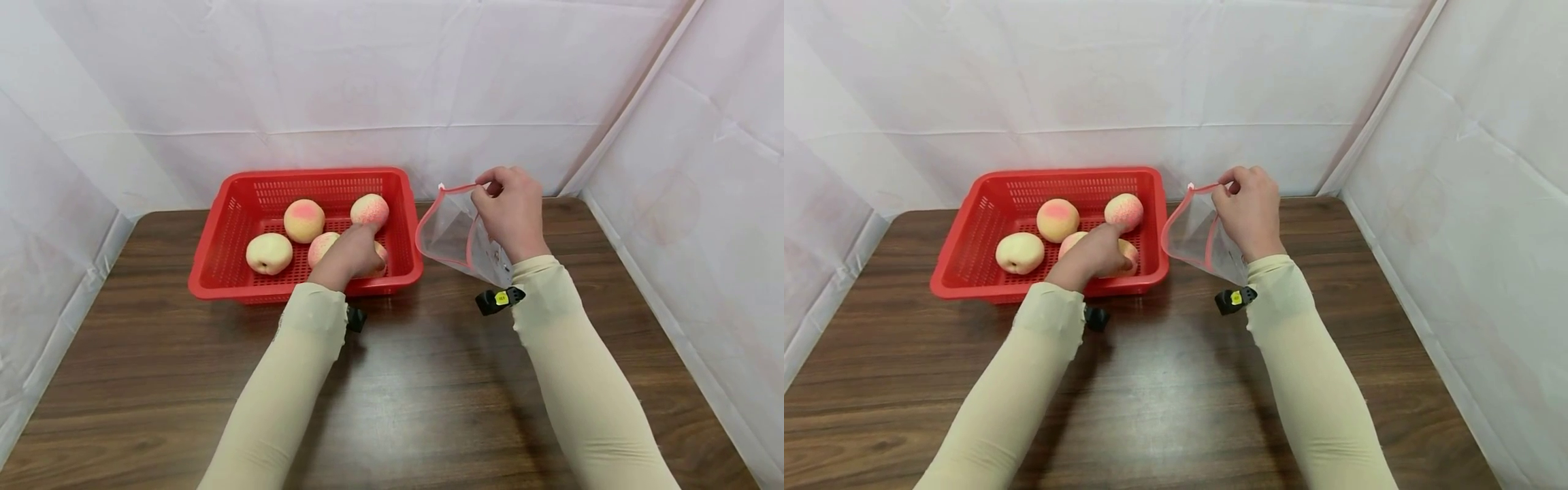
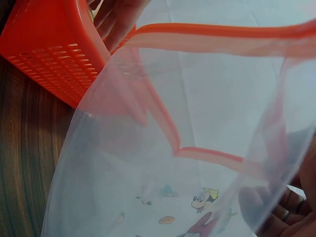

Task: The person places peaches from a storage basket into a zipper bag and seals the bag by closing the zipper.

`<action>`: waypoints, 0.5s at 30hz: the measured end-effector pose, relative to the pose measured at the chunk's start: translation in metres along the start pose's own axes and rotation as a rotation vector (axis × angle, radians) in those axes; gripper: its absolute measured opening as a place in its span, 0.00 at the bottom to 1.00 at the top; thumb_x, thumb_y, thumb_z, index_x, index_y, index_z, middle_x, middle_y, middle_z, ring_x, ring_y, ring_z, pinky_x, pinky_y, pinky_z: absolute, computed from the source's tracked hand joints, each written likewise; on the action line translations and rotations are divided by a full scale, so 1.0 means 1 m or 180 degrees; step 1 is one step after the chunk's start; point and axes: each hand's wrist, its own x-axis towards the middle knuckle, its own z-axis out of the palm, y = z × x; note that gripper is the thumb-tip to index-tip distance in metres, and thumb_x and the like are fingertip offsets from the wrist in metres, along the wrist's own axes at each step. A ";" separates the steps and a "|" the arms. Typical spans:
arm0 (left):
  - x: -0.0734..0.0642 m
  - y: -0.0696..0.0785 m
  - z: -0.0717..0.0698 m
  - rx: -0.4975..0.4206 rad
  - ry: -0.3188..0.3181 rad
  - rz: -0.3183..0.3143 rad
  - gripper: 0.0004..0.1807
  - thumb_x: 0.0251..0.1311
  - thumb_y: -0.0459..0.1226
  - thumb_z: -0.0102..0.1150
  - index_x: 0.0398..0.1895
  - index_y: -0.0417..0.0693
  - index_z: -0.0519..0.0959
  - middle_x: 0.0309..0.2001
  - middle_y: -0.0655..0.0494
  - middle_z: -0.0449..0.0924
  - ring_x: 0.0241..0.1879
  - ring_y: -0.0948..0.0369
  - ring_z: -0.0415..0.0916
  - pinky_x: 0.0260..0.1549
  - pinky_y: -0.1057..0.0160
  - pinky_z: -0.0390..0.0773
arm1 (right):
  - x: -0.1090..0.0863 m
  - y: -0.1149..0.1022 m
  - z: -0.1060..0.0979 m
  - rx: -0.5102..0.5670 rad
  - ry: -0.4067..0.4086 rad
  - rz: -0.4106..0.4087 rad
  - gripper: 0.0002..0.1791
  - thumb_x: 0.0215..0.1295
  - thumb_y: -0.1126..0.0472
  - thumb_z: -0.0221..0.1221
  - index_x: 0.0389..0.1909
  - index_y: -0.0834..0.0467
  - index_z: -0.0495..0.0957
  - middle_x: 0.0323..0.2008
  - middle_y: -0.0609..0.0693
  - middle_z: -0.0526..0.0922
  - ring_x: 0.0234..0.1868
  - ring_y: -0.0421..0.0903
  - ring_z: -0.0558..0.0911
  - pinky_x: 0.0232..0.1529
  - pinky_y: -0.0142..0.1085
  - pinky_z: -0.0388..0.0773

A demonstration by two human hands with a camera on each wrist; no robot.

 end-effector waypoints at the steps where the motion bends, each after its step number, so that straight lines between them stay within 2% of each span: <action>1: 0.001 0.000 0.000 0.0002 -0.0023 -0.0010 0.35 0.48 0.30 0.62 0.64 0.49 0.67 0.46 0.48 0.74 0.45 0.52 0.70 0.42 0.59 0.73 | 0.000 0.000 0.000 -0.0003 -0.0006 -0.0002 0.13 0.59 0.60 0.53 0.37 0.58 0.85 0.28 0.53 0.76 0.33 0.50 0.72 0.31 0.37 0.67; 5: 0.004 -0.001 0.000 0.0044 -0.0099 -0.0013 0.36 0.47 0.31 0.64 0.64 0.48 0.68 0.49 0.48 0.74 0.46 0.52 0.70 0.44 0.59 0.73 | -0.002 -0.001 0.000 -0.0005 -0.0012 -0.0018 0.13 0.59 0.61 0.53 0.37 0.58 0.85 0.28 0.53 0.77 0.33 0.50 0.73 0.32 0.38 0.67; 8: 0.006 -0.001 0.000 0.0143 -0.0189 0.0061 0.34 0.46 0.31 0.64 0.62 0.45 0.71 0.46 0.48 0.76 0.44 0.52 0.71 0.43 0.60 0.74 | -0.002 0.000 0.000 -0.0011 -0.0007 -0.0016 0.13 0.59 0.61 0.53 0.37 0.58 0.85 0.29 0.53 0.77 0.33 0.50 0.73 0.32 0.38 0.67; 12: 0.009 -0.001 0.001 0.0366 -0.0322 0.0204 0.21 0.47 0.31 0.63 0.48 0.44 0.76 0.35 0.49 0.77 0.38 0.54 0.72 0.37 0.62 0.74 | -0.003 0.001 0.001 -0.0008 0.0001 -0.0025 0.13 0.60 0.61 0.52 0.37 0.59 0.84 0.29 0.54 0.77 0.34 0.50 0.73 0.33 0.38 0.67; 15: 0.011 0.000 0.002 0.0554 -0.0398 0.0263 0.11 0.48 0.32 0.63 0.38 0.44 0.77 0.30 0.49 0.76 0.34 0.55 0.72 0.33 0.64 0.73 | -0.003 0.002 0.001 -0.0001 0.0014 -0.0046 0.13 0.59 0.61 0.53 0.37 0.59 0.84 0.29 0.54 0.77 0.34 0.51 0.73 0.33 0.38 0.67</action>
